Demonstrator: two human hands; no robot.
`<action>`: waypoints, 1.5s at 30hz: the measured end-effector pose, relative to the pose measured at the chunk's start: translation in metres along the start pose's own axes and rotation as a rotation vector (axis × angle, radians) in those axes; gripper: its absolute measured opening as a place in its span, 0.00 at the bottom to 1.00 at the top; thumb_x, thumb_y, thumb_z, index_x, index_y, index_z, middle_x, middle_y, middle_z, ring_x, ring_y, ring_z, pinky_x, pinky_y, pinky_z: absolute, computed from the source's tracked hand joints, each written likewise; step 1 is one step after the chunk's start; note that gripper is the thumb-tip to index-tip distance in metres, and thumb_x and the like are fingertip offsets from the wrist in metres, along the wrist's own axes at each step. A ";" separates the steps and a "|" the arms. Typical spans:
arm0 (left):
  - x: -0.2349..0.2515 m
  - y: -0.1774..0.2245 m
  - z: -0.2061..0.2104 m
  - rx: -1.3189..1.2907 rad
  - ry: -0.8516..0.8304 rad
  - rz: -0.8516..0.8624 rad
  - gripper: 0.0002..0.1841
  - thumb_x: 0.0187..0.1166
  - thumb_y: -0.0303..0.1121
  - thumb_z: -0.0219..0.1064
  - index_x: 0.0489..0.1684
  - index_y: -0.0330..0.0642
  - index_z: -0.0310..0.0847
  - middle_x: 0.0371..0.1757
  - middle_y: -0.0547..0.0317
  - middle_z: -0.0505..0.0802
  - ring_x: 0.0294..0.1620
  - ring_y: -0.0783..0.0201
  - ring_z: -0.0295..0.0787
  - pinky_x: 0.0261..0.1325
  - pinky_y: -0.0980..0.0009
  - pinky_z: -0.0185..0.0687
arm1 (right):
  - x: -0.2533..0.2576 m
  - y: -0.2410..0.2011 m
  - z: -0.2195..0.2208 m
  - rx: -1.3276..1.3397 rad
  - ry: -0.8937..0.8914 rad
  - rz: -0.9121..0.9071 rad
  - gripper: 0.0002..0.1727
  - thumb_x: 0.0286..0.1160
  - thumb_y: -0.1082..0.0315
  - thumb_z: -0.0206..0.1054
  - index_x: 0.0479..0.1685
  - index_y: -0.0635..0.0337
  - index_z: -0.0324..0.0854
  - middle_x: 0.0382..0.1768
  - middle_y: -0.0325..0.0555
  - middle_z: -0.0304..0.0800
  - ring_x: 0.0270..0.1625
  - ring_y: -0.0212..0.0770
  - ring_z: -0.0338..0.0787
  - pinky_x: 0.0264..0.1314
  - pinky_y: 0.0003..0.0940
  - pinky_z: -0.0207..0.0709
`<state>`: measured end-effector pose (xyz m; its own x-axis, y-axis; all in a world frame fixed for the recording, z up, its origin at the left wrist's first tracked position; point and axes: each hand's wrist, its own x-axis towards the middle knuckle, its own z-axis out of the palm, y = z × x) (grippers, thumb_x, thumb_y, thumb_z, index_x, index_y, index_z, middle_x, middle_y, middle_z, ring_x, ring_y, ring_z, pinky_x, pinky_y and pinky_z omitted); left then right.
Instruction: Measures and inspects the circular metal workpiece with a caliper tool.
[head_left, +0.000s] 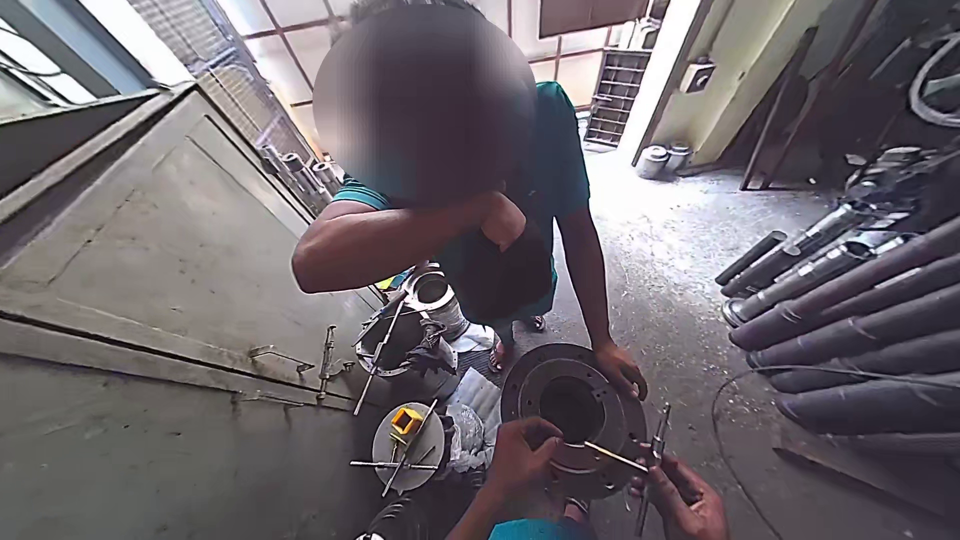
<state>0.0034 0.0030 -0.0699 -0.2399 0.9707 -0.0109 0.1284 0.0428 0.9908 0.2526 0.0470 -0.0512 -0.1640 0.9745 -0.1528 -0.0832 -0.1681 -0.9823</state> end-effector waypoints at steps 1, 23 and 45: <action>0.005 0.002 0.001 0.030 0.028 0.043 0.07 0.72 0.27 0.75 0.44 0.38 0.93 0.40 0.60 0.98 0.39 0.73 0.95 0.50 0.71 0.93 | 0.004 0.000 -0.001 -0.018 0.032 -0.024 0.17 0.76 0.69 0.65 0.61 0.66 0.83 0.43 0.42 0.96 0.35 0.38 0.96 0.39 0.36 0.94; -0.002 -0.025 -0.020 0.523 0.151 0.271 0.11 0.76 0.31 0.70 0.50 0.47 0.96 0.59 0.60 0.96 0.62 0.61 0.91 0.67 0.63 0.85 | 0.031 0.036 0.013 -0.190 0.258 0.162 0.14 0.81 0.73 0.67 0.60 0.71 0.84 0.42 0.51 0.95 0.35 0.39 0.96 0.42 0.36 0.95; -0.199 -0.113 -0.134 0.294 0.560 -0.638 0.18 0.81 0.35 0.64 0.66 0.48 0.90 0.65 0.59 0.94 0.69 0.57 0.87 0.77 0.57 0.77 | 0.059 0.224 0.418 -1.117 -0.999 -0.276 0.22 0.79 0.58 0.67 0.65 0.62 0.84 0.55 0.59 0.92 0.60 0.59 0.91 0.66 0.60 0.81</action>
<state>-0.0923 -0.2270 -0.1612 -0.7742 0.4873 -0.4040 0.0324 0.6679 0.7436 -0.1869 0.0046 -0.2349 -0.8830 0.3820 -0.2726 0.4654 0.6380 -0.6135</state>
